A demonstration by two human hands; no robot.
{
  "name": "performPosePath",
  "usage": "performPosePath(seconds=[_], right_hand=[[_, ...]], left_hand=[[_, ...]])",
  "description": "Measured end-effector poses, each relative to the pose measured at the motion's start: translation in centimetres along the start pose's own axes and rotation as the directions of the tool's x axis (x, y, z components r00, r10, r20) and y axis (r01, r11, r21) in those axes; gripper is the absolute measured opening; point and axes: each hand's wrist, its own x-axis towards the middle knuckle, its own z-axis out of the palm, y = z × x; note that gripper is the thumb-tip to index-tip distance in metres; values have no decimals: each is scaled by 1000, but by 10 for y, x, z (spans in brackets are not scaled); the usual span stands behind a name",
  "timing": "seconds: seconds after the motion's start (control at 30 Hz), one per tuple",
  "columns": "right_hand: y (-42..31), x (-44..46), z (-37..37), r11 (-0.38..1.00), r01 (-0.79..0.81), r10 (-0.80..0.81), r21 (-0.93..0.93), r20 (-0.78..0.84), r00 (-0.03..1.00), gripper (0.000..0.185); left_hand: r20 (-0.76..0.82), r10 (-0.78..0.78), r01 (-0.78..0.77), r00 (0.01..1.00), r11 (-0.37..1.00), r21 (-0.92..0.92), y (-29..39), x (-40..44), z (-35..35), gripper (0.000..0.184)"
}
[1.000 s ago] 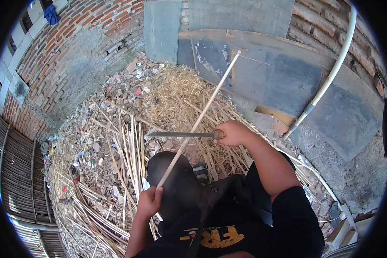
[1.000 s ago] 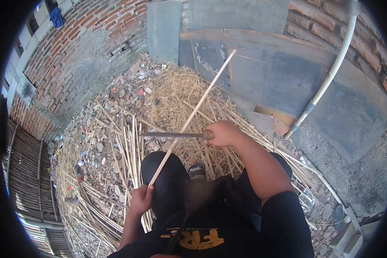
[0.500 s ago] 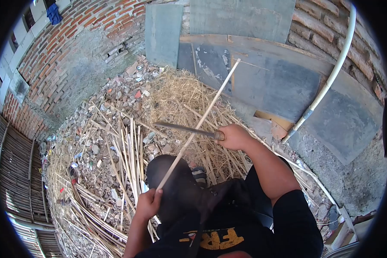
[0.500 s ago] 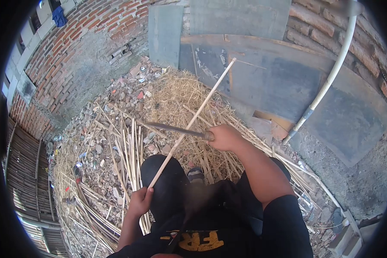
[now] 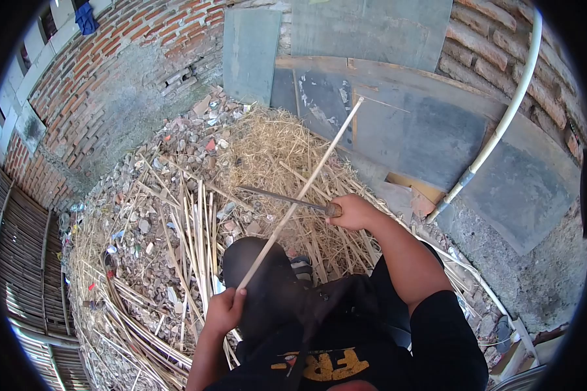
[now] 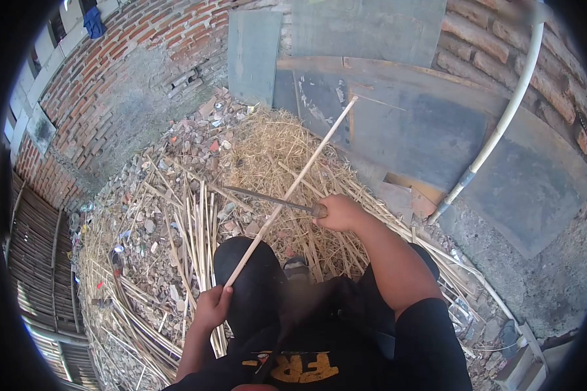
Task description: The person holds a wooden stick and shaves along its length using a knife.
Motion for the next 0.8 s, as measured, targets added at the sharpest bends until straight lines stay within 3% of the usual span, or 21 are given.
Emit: performPosePath(seconds=[0.23, 0.33, 0.43, 0.53, 0.63, 0.8], right_hand=[[-36, -18, -9, 986, -12, 8, -167, -24, 1000, 28], [-46, -20, -7, 967, 70, -60, -244, 46, 997, 27], [-39, -15, -10, 969, 88, -81, -231, 36, 996, 28], [-16, -5, -12, 996, 13, -13, -87, -4, 1000, 30], [2, 0, -9, 997, -32, 25, -63, -115, 993, 31], [-19, -12, -10, 992, -34, 25, -120, -70, 997, 31]], left_hand=[[11, -15, 15, 1000, 1000, -15, -1, 1, 1, 52], [13, -7, 7, 1000, 1000, -9, -1, 2, 0, 51], [8, -11, 11, 1000, 1000, -20, 1, 0, -1, 50], [-25, -2, 1, 1000, 999, -51, 2, -1, 1, 48], [-28, 10, -12, 1000, 999, -53, -1, 0, 3, 48], [3, -17, 17, 1000, 1000, -18, -3, 1, 2, 51]])
